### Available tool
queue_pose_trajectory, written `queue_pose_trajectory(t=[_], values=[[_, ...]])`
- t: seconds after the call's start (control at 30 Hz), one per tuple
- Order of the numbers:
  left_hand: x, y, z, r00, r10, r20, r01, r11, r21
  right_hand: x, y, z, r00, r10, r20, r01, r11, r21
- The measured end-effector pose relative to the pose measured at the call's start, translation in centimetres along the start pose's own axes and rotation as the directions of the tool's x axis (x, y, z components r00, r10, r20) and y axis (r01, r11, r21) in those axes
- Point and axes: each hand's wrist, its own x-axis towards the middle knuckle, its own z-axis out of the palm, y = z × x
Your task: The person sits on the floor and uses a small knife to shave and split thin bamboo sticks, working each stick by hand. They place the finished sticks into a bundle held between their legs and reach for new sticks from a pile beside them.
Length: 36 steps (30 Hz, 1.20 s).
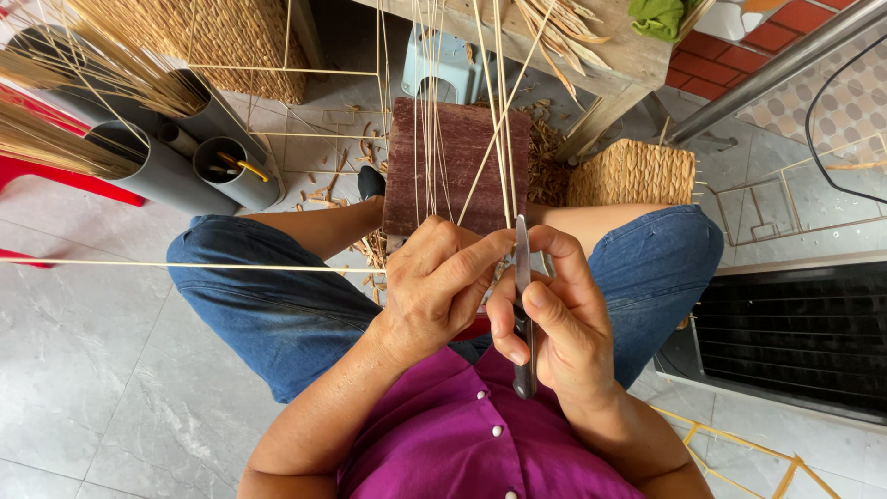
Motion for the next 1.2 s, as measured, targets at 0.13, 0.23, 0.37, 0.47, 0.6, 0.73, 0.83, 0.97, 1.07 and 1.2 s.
queue_pose_trajectory(t=[0.13, 0.23, 0.37, 0.47, 0.6, 0.73, 0.83, 0.97, 1.07, 1.2], values=[[-0.1, -0.1, 0.1, 1.0, 0.004, -0.011, -0.004, 1.0, -0.001, 0.0, 0.0, 0.0, 1.0, -0.002, -0.003, 0.002, 1.0, 0.009], [-0.1, -0.2, 0.1, 1.0, -0.021, -0.008, 0.021, 0.999, -0.033, 0.1, 0.0, 0.0, 1.0, 0.006, 0.005, -0.007, 1.0, 0.028], [0.3, -0.1, 0.2, 0.995, -0.097, -0.005, 0.096, 0.992, -0.087, 0.6, 0.2, -0.2, 0.999, 0.021, 0.024, -0.022, 0.999, 0.032], [0.7, 0.1, -0.1, 0.992, -0.123, 0.008, 0.123, 0.984, -0.125, 0.9, 0.4, -0.3, 0.998, 0.058, 0.003, -0.058, 0.997, 0.057], [0.8, -0.2, -1.1, 0.988, -0.123, 0.094, 0.138, 0.975, -0.173, 0.7, -0.1, -0.7, 0.999, 0.048, 0.024, -0.05, 0.995, 0.081], [0.6, -0.8, -2.1, 0.978, -0.143, 0.152, 0.163, 0.978, -0.13, 0.4, -0.2, -0.7, 0.999, 0.036, 0.017, -0.037, 0.996, 0.086], [0.8, -0.8, -2.2, 0.982, -0.13, 0.134, 0.151, 0.975, -0.161, 1.2, 1.0, -0.3, 0.998, 0.039, 0.044, -0.043, 0.996, 0.082], [1.5, 0.6, -3.8, 0.944, -0.242, 0.222, 0.261, 0.964, -0.058, 2.1, 1.7, 0.0, 0.994, 0.096, -0.051, -0.094, 0.994, 0.055], [2.5, 2.1, -5.7, 0.954, -0.251, 0.162, 0.257, 0.966, -0.017, 2.2, 2.0, -0.3, 0.993, 0.07, -0.091, -0.069, 0.997, 0.018], [3.5, 3.8, -6.5, 0.996, -0.03, 0.083, 0.016, 0.987, 0.158, 2.0, 3.3, -1.2, 0.997, 0.074, -0.026, -0.073, 0.996, 0.051]])
